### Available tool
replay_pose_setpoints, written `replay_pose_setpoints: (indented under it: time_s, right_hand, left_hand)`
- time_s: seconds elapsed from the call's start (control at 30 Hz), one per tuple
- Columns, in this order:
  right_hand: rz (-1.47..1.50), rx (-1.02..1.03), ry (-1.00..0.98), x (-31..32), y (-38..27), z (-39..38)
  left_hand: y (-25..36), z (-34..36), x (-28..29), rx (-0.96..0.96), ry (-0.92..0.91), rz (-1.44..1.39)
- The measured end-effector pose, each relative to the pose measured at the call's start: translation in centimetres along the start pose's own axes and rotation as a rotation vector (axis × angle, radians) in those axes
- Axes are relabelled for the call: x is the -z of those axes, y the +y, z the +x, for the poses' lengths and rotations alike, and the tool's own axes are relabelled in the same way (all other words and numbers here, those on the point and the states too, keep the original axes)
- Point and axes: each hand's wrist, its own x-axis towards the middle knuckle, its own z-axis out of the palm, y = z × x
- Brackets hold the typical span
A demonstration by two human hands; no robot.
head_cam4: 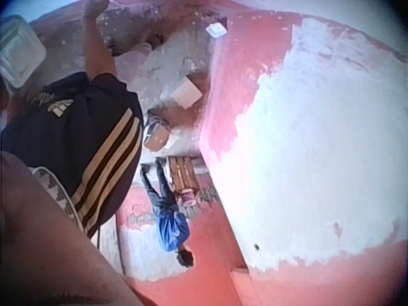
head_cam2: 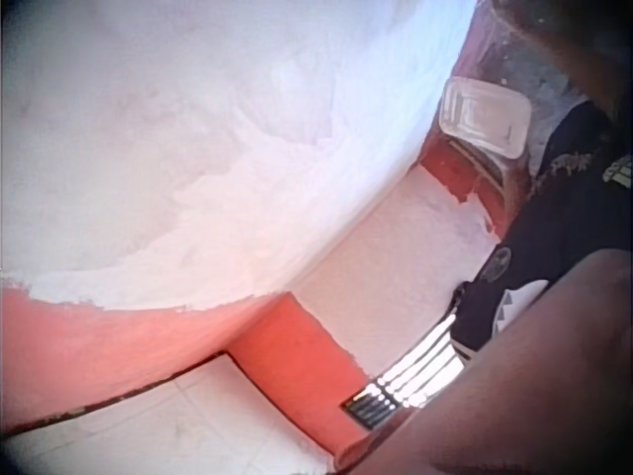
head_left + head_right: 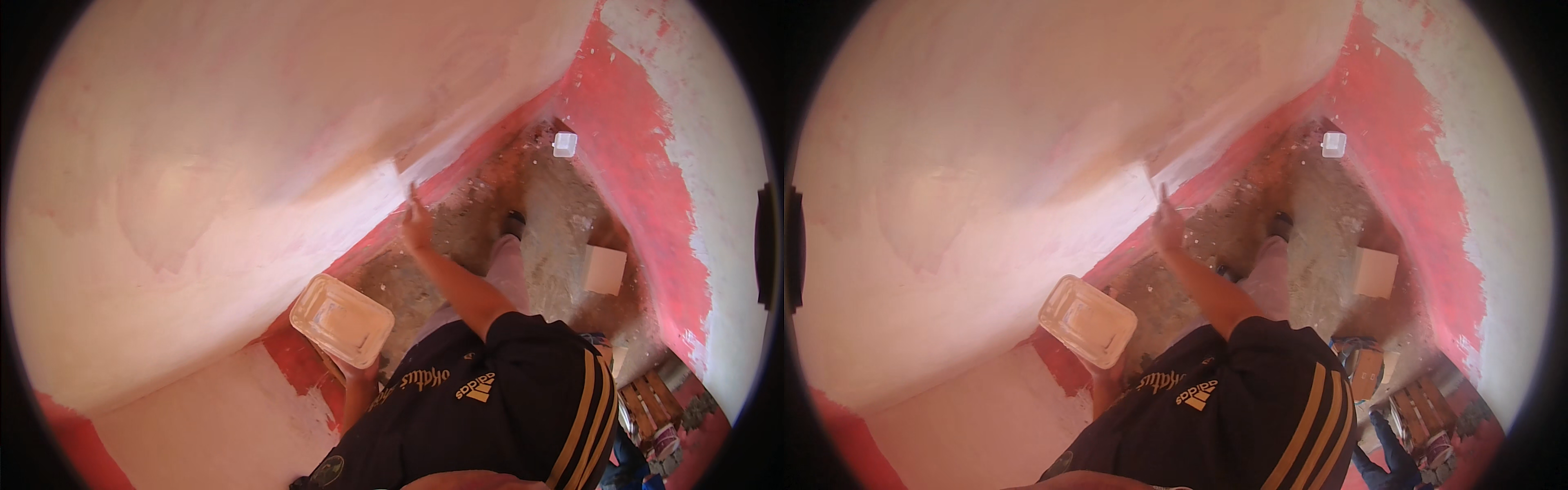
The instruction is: The person applies plaster to a pink wall using a putty knife, taking the plaster from a small plastic container held in their other hand.
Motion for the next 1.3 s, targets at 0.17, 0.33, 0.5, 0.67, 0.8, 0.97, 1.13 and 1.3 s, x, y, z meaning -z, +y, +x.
replay_pose_setpoints:
  time_s: [0.17,0.33,0.5,0.67,0.8,0.97,1.13,1.3]
  right_hand:
    - [-0.041,0.092,0.542,8.5,2.8,14.8]
    - [0.1,-0.017,0.418,11.7,-2.2,22.2]
    - [-0.066,0.317,0.202,0.1,-3.1,7.0]
    - [-0.077,0.415,0.094,-0.1,-4.5,-1.2]
    - [-0.261,0.183,0.242,7.4,-1.0,7.2]
    - [-0.174,0.125,0.629,16.1,-3.2,23.9]
    - [-0.269,0.184,0.509,5.7,-6.6,19.0]
    - [0.033,0.369,0.068,-3.3,-5.0,-3.2]
  left_hand:
    - [0.7,0.3,-0.3,-0.004,0.006,0.012]
    - [1.0,0.9,-0.5,-0.069,0.023,0.147]
    - [0.9,1.6,0.5,-0.019,-0.075,-0.087]
    - [2.0,2.0,0.3,-0.097,-0.128,0.122]
    - [1.8,2.6,2.1,-0.137,-0.128,0.032]
    - [2.4,1.8,1.0,-0.084,-0.104,0.087]
    - [1.7,2.2,2.4,-0.054,-0.055,-0.042]
    - [2.4,3.7,2.3,-0.045,-0.138,0.012]
